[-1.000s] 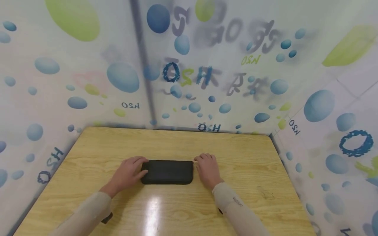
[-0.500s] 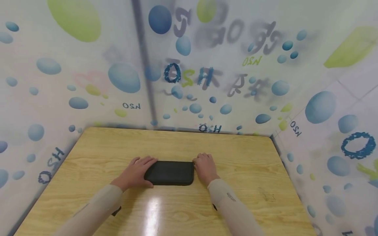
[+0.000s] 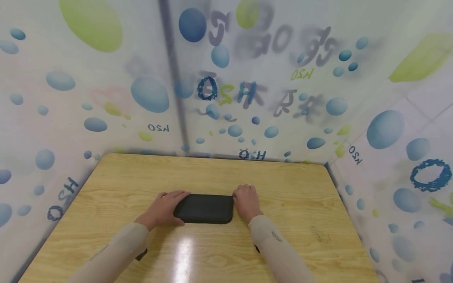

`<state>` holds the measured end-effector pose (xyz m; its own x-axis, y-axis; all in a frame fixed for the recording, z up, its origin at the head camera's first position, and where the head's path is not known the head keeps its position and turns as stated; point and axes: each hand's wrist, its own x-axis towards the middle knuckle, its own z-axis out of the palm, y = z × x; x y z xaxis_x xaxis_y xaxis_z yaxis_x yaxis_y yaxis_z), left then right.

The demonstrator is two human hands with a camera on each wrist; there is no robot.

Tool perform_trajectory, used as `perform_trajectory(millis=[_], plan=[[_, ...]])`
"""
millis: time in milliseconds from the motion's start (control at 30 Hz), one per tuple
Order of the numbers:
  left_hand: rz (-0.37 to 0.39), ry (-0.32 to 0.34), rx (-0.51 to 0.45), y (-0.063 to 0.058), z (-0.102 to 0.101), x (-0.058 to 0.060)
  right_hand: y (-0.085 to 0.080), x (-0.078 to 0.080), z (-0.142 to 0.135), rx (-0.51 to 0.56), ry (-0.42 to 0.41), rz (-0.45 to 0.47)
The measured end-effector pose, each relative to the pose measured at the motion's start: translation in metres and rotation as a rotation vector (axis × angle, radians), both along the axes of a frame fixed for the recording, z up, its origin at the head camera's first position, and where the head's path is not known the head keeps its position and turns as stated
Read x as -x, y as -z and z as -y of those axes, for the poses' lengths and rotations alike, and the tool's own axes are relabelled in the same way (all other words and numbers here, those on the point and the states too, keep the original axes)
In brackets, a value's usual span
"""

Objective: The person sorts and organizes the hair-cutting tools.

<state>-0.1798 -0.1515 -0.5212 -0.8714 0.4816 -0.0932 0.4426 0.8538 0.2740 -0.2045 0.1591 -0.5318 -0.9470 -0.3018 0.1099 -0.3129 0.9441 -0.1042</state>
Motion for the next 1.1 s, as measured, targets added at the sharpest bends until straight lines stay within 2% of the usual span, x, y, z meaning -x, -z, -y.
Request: perform_trajectory(millis=[300,733,1100], plan=[[-0.006,-0.016,0.004,-0.001,-0.001,0.000,-0.003,-0.003,-0.011,0.051,-0.027,-0.008],[0.007,-0.018,0.029,0.000,-0.003,-0.001,-0.009,-0.015,-0.026,-0.026,-0.095,-0.011],[-0.003,-0.003,0.034,-0.003,-0.003,-0.001,-0.004,-0.021,-0.034,-0.042,-0.207,-0.036]])
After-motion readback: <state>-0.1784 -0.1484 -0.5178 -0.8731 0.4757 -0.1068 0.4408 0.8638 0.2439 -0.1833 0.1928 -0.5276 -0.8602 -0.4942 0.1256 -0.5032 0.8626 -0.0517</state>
